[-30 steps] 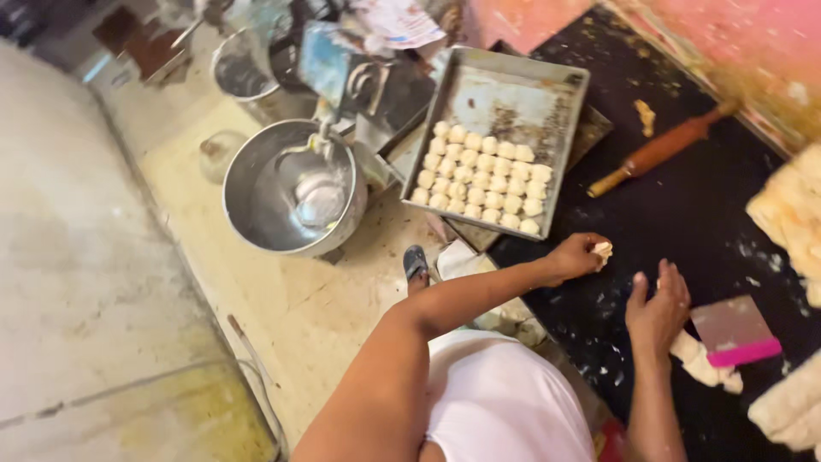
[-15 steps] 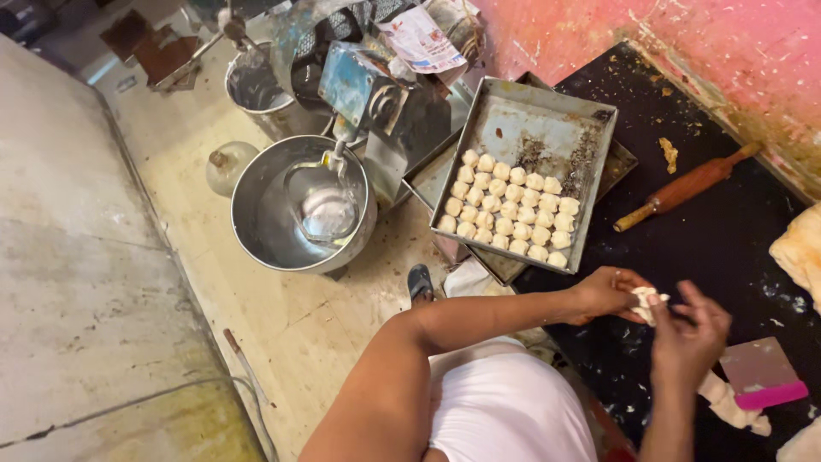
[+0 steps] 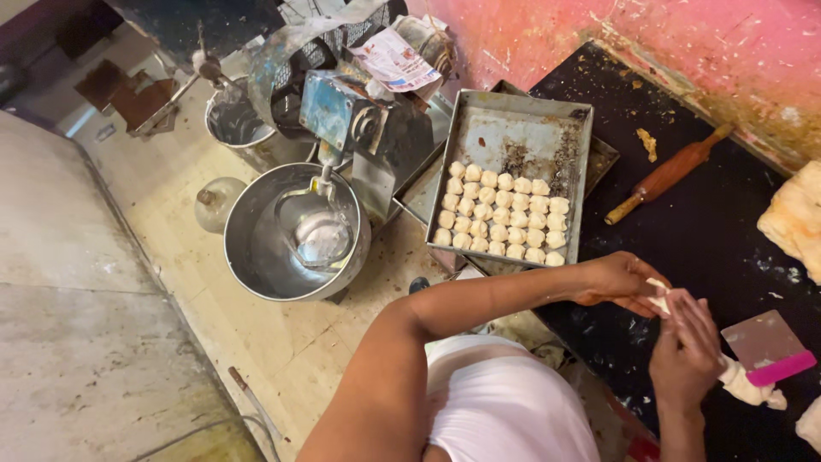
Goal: The person portions and shapes pieces of dough by hand on a dark work surface, placing the resulting small balls into a metal tray.
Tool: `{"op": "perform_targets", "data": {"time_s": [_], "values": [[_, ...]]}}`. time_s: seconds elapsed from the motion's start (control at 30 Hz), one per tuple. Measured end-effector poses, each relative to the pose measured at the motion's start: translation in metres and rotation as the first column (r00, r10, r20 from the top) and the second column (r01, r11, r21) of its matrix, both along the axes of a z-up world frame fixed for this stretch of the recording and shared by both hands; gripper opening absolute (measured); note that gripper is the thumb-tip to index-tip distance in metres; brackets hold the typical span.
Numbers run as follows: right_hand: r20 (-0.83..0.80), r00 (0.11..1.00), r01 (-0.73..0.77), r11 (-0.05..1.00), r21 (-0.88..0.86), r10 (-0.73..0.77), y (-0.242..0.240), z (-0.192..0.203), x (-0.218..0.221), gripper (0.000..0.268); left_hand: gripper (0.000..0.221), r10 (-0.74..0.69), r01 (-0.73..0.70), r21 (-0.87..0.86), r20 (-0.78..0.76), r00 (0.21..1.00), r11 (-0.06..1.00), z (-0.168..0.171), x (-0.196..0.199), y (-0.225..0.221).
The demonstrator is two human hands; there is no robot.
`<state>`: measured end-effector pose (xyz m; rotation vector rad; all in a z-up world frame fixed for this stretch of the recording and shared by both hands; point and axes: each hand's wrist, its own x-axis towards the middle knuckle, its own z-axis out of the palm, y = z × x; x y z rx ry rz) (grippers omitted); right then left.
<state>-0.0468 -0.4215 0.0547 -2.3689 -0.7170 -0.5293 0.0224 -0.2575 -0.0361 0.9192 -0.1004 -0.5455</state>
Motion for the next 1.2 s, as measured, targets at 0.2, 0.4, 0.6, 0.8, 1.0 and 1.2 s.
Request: {"op": "perform_targets", "data": {"time_s": [0.2, 0.4, 0.6, 0.8, 1.0, 1.2], "values": [[-0.756, 0.542, 0.405, 0.675, 0.617, 0.367, -0.034, -0.007, 0.033, 0.030, 0.032, 0.045, -0.295, 0.365, 0.560, 0.827, 0.883, 0.018, -0.018, 0.000], [-0.673, 0.471, 0.326, 0.596, 0.734, 0.571, -0.061, -0.035, 0.036, 0.020, 0.026, 0.209, -0.399, 0.350, 0.472, 0.856, 0.847, -0.010, -0.007, -0.008], [-0.728, 0.392, 0.402, 0.607, 0.686, 0.563, -0.064, -0.042, 0.033, 0.040, 0.035, 0.402, -0.470, 0.242, 0.281, 0.871, 0.849, -0.023, -0.004, 0.001], [-0.697, 0.393, 0.330, 0.616, 0.715, 0.600, -0.028, -0.024, 0.032, 0.042, 0.014, 0.238, -0.445, 0.392, 0.474, 0.848, 0.805, 0.021, -0.051, 0.007], [-0.202, 0.969, -0.096, 0.973, 0.210, 0.139, 0.009, 0.014, 0.023, 0.017, 0.024, 0.241, -0.639, 0.365, 0.710, 0.662, 0.678, 0.048, -0.048, 0.033], [0.075, 0.957, -0.287, 0.950, 0.126, 0.279, 0.051, 0.025, 0.013, 0.027, 0.050, 0.272, -0.268, 0.044, -0.195, 0.942, 0.962, 0.080, -0.060, 0.068]]}}
